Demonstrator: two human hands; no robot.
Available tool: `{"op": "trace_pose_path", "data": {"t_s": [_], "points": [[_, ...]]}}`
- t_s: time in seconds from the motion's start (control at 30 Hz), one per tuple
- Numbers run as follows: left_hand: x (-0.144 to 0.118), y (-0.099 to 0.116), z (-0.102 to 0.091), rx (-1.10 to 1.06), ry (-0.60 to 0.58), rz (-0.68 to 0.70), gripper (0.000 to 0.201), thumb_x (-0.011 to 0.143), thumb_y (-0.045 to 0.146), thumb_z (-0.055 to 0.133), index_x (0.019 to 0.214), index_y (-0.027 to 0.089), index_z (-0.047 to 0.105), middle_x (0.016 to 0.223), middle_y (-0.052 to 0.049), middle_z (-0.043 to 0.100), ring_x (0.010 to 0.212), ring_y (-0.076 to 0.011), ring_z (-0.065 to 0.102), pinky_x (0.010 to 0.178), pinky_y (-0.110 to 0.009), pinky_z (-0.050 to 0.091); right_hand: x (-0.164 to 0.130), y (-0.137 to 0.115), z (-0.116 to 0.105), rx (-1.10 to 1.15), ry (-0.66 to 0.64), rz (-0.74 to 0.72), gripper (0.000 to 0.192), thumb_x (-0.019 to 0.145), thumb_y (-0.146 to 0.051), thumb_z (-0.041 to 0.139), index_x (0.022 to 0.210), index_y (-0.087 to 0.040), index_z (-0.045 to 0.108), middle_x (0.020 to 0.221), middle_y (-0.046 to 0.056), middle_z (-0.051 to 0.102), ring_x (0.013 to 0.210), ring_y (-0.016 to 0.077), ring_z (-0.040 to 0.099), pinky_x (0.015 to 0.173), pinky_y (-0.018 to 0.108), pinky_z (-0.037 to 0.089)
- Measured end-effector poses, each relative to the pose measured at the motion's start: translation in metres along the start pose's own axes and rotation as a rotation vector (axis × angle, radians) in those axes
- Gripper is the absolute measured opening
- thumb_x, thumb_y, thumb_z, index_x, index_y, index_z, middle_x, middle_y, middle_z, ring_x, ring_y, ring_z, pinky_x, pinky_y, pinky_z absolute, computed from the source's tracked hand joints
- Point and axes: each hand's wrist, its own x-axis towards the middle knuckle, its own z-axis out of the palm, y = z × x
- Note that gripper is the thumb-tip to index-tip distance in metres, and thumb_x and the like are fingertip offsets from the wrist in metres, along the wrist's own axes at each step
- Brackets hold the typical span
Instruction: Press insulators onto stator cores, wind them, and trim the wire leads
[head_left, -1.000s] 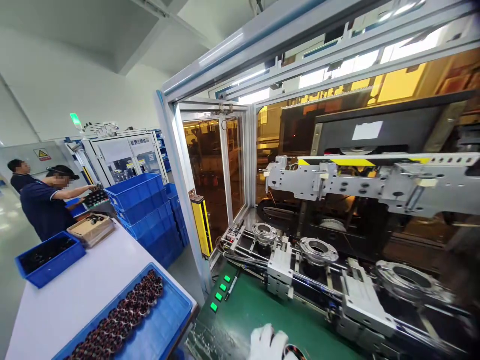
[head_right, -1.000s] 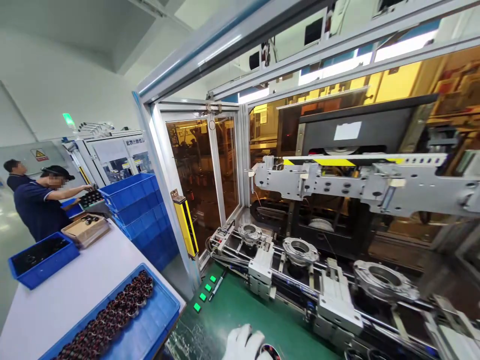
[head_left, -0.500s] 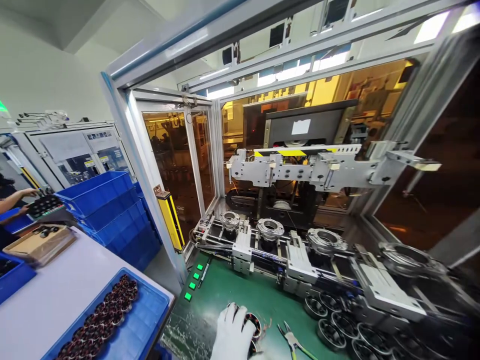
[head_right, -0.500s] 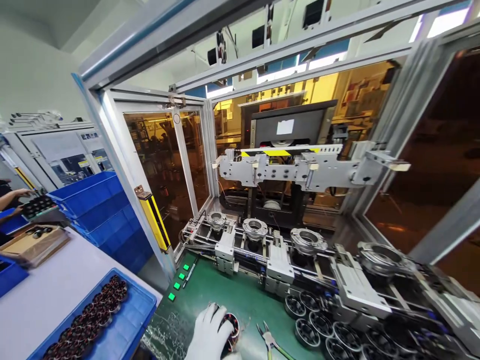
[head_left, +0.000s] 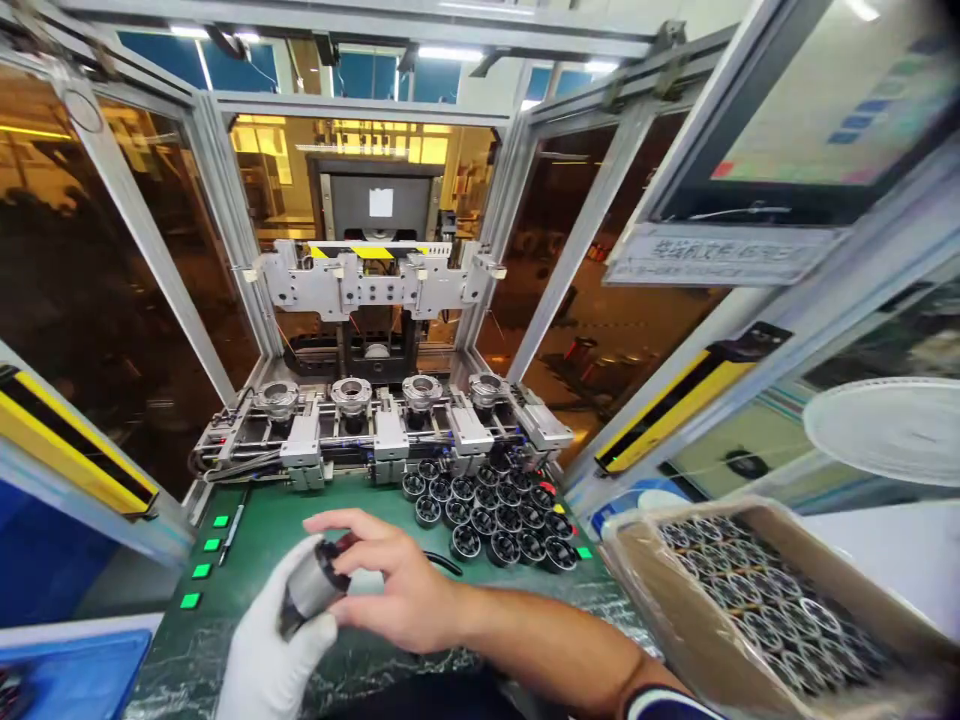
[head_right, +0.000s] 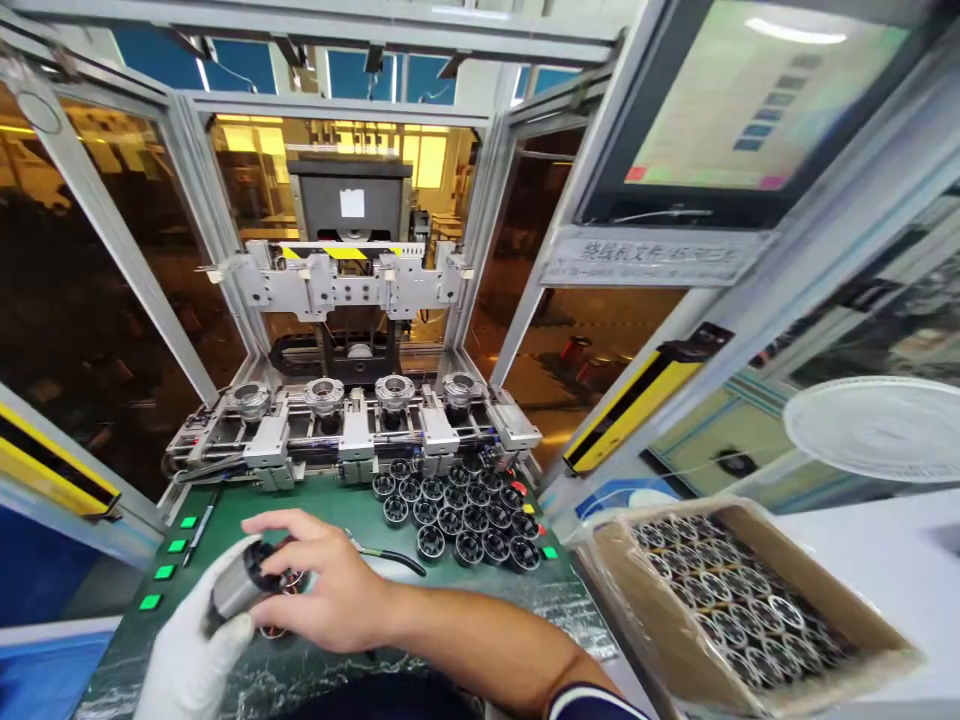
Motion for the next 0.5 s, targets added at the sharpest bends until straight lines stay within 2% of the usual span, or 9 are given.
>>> {"op": "trace_pose_path", "data": {"t_s": [0.1,0.2,0.27,0.37,0.5], "points": [[-0.003,0.002,-0.01,0.175,0.161,-0.032,0.073,0.068,0.059,0.074,0.129,0.021,0.06,0.123,-0.008,0.072,0.108,-0.0293,0.07,0.084,-0.035,0.062,0.008,0.009,0.002,0.092,-0.094,0.068,0.023,0.079,-0.026,0.076,0.099,-0.016,0.07,0.141,0.012,0.052,0.13,0.0211,0.053,0.112,0.037,0.039],[-0.008,-0.001,-0.014,0.374,0.238,0.02,0.072,0.07,0.06,0.071,0.129,0.022,0.059,0.123,-0.009,0.071,0.109,-0.0306,0.069,0.087,-0.04,0.061,0.009,0.011,0.001,0.15,-0.139,0.119,0.026,0.079,-0.025,0.075,0.103,-0.016,0.068,0.142,0.013,0.051,0.132,0.0226,0.051,0.114,0.041,0.035],[-0.008,-0.008,-0.015,0.468,0.257,0.098,0.068,0.072,0.061,0.069,0.127,0.021,0.061,0.122,-0.01,0.071,0.108,-0.0312,0.069,0.089,-0.044,0.059,0.01,0.012,0.003,0.171,-0.136,0.145,0.021,0.081,-0.027,0.074,0.097,-0.015,0.067,0.14,0.013,0.053,0.129,0.0218,0.053,0.113,0.039,0.037],[-0.003,-0.024,-0.017,0.511,0.242,0.184,0.065,0.073,0.059,0.069,0.125,0.022,0.062,0.118,-0.01,0.073,0.102,-0.0291,0.071,0.088,-0.042,0.059,0.013,0.018,0.007,0.159,-0.14,0.211,0.016,0.084,-0.029,0.071,0.086,-0.014,0.066,0.135,0.011,0.057,0.123,0.0198,0.057,0.108,0.035,0.04],[0.005,-0.054,-0.026,0.523,0.261,0.121,0.075,0.068,0.061,0.073,0.129,0.02,0.059,0.119,-0.01,0.072,0.107,-0.0313,0.069,0.091,-0.044,0.058,0.038,0.034,-0.005,0.109,-0.278,0.244,0.018,0.083,-0.029,0.073,0.083,-0.012,0.067,0.131,0.01,0.06,0.117,0.0181,0.06,0.101,0.03,0.045]]}}
